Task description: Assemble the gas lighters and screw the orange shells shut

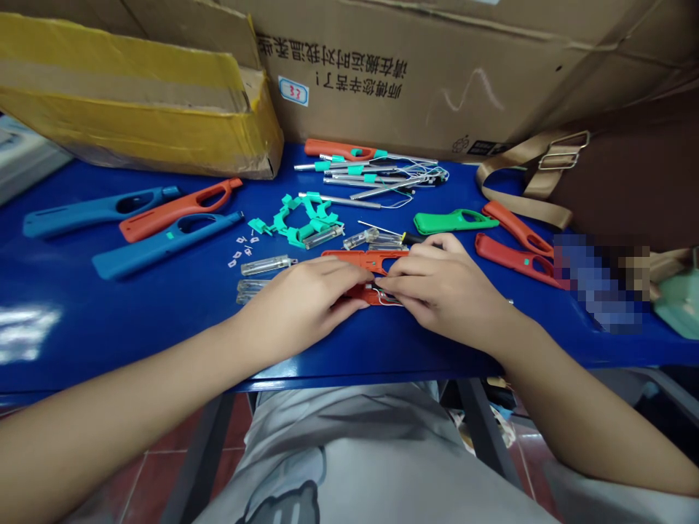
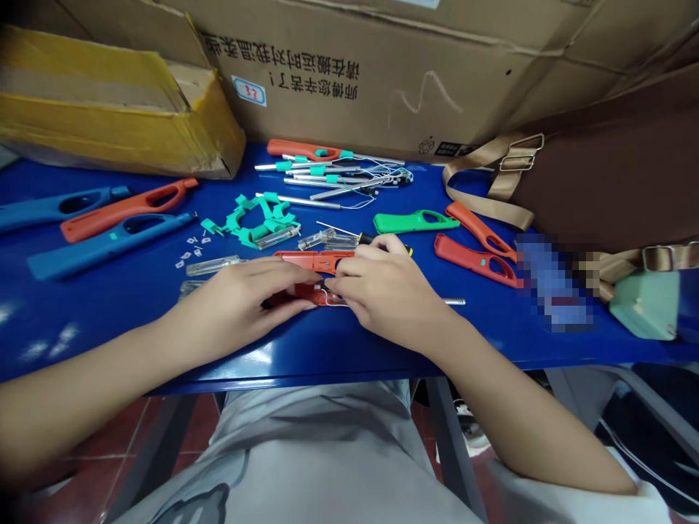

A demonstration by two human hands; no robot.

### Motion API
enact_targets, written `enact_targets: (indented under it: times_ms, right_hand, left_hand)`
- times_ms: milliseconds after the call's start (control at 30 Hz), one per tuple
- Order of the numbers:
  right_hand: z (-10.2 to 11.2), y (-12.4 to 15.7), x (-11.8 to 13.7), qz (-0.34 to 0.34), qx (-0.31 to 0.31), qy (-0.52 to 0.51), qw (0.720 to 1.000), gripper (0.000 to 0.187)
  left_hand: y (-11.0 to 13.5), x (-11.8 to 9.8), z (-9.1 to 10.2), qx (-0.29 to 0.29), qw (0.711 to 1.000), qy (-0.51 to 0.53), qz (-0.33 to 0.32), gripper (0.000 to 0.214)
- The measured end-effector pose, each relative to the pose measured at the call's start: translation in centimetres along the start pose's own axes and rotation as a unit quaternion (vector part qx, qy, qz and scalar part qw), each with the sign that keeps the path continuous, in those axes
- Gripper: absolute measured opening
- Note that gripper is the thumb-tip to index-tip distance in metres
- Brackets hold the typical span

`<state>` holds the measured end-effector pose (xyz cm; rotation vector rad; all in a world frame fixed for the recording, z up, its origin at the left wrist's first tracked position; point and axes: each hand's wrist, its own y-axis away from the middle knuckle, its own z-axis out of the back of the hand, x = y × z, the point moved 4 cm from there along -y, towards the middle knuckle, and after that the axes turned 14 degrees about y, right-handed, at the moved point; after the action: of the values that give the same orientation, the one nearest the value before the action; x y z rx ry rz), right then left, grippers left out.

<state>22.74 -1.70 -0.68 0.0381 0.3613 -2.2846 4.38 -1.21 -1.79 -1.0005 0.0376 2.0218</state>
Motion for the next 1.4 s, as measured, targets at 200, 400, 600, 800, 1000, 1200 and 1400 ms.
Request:
enact_targets:
  times_ms: [200,400,600,800,1000,1200,1400]
  right_hand:
    - [0.1,-0.3,0.5,0.016,0.008,0.035,0.999,0.022]
    - [-0.2,-0.1,0.2,0.000,0.009,0.018,1.000,0.020]
    - [-0.6,0.3,-0.7,-0.089,0.009,-0.145,0.985,0.013]
    - [-0.4,1.2,-1.1,-0.170,-0.063,-0.259,0.949,0.010]
    - [-0.5,1.3,-1.0,-0.211,-0.031,-0.327,0.921,0.013]
    - [-0.5,1.4,-1.0,-0.217,-0.022,-0.333,0.917,0.013]
    - [-0.7,1.5,-0.7,-0.210,-0.011,-0.344,0.915,0.012]
  left_hand:
    - [0.0,0.0,0.0,0.002,1.000,0.001,-0.001,0.016]
    - [0.0,0.0,0.0,0.004,1.000,-0.002,0.000,0.016]
    - [0.1,0.0,0.1,0.005,1.000,-0.004,0.000,0.020]
    - [0.2,-0.3,0.6,-0.027,1.000,0.009,-0.002,0.020]
    - [-0.1,-0.8,0.9,-0.079,0.994,0.074,0.014,0.017]
    - [-0.3,-0.6,0.8,-0.092,0.986,0.124,0.058,0.015]
    - [-0.4,-0.5,0.8,-0.091,0.984,0.129,0.079,0.016]
